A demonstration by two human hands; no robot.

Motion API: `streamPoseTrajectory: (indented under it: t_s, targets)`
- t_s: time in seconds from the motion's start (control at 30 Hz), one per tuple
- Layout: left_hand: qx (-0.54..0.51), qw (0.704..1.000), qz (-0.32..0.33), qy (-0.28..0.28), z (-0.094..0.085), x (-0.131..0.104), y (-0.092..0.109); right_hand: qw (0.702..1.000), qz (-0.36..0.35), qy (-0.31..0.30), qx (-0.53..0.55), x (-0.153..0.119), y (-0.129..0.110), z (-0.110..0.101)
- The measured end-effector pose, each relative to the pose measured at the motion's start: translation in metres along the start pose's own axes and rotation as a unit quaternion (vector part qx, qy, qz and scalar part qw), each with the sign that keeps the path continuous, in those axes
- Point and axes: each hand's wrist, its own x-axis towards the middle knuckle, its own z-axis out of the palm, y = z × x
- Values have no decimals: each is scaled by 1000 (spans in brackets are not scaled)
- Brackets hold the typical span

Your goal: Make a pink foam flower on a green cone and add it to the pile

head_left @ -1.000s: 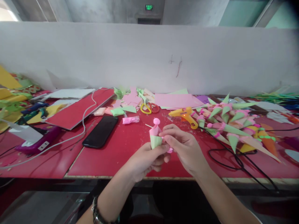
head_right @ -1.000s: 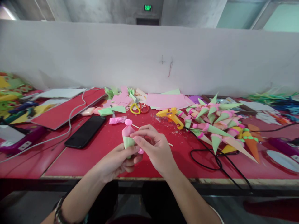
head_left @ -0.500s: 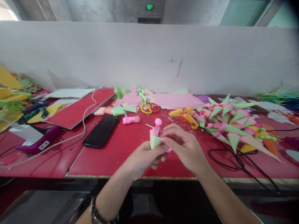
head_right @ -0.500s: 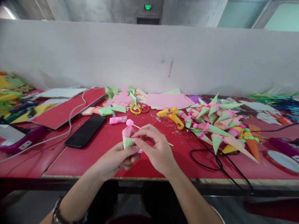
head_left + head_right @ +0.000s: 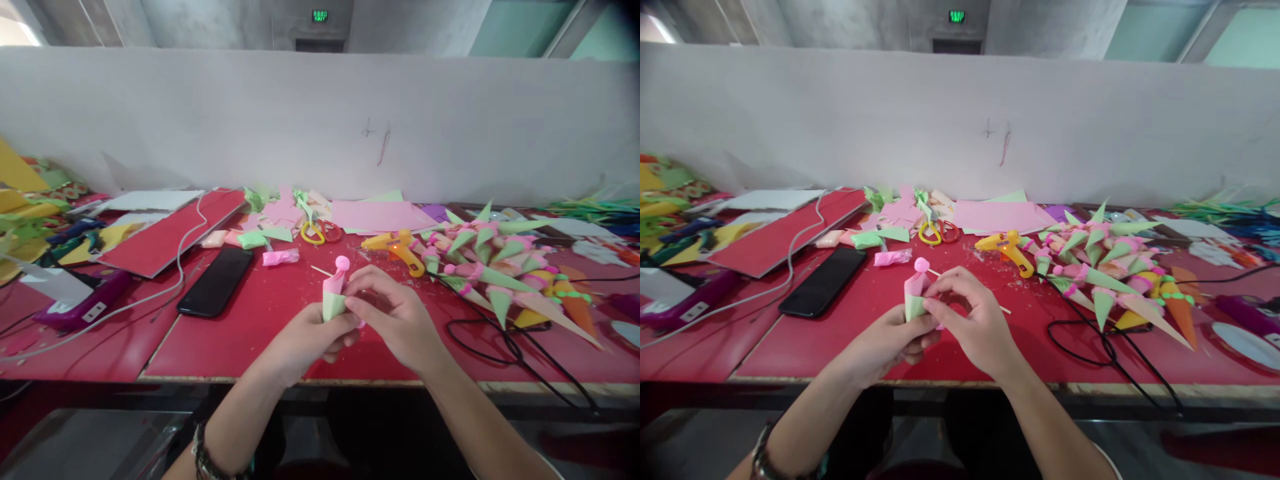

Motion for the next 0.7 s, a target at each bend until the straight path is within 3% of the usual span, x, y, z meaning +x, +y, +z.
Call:
streamPoseTrajectory:
  t_s: [0.27, 0.37, 0.5, 0.7]
  targets:
    - [12, 1000, 5, 9, 1, 0, 2, 999, -7, 38, 16, 0, 1, 0]
    - [-9, 998, 25, 49, 1, -1, 5, 999, -10, 53, 7, -1, 1, 0]
    - [-51, 992, 60, 96, -3, -1, 7, 997, -39, 28, -52, -1, 2, 2]
    - [-21, 991, 79, 103, -6, 1, 3, 994, -41, 31, -99, -1, 2, 4]
